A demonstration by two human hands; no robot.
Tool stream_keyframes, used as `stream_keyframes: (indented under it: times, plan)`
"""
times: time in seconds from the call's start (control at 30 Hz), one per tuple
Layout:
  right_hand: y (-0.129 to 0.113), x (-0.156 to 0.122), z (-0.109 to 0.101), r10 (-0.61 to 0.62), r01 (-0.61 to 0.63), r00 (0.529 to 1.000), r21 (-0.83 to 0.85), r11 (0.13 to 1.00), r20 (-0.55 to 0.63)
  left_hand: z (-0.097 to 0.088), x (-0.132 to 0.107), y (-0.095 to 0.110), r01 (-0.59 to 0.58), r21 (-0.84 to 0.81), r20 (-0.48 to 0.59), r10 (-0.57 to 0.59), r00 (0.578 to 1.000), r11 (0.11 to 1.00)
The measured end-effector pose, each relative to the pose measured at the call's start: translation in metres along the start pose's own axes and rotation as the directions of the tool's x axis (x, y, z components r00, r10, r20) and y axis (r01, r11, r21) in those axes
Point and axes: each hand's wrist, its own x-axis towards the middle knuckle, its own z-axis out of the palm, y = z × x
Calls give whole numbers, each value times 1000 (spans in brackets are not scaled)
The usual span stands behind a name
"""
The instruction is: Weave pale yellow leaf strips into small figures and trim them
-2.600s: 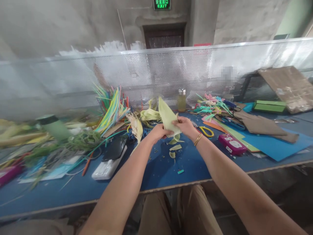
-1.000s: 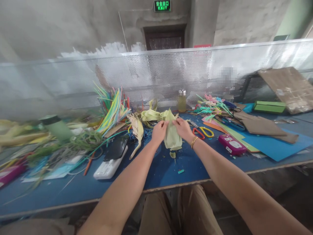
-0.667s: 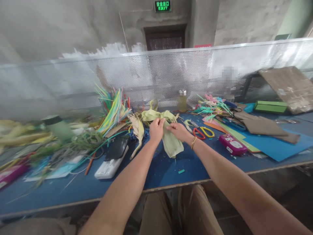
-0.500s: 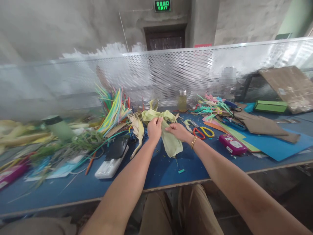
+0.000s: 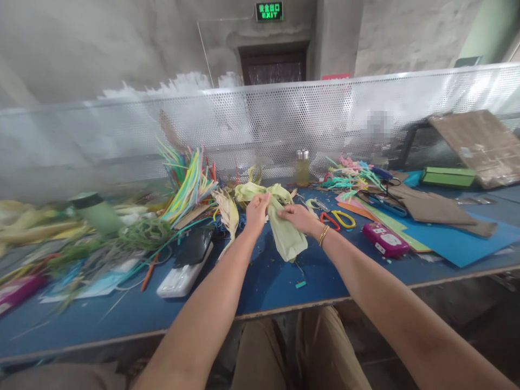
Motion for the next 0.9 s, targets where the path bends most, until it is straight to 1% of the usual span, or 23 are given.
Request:
stream_keyframes:
  times: [0.07,0.1,0.27,0.5,0.7,0.9]
  plan:
    - [-3,-2,0,-8,8,999,15,1000,42,0,-1,2,1,-22,46,0,999,1000]
    - [-5,-3,0,-7,5,998,31,1000,65,-1,-1,3,6,-29,52,-5,999,1000]
    - [-11,-7,1,33,-52,989,127,991,145,-9,3,4,5,-17,-55,-6,998,1000]
    - [-11,-7,0,40,-67,986,163,984,165,-8,5,4,25,-21,-118,-28,993,999]
    - [-10,-7,-1,27,-63,981,181,981,194,-11,6,3,36,-14,-135,-37,990,999]
    - [-12,-8,-1,49,-83,977,160,984,206,-15,9,0,23,125,-140,-6,990,992]
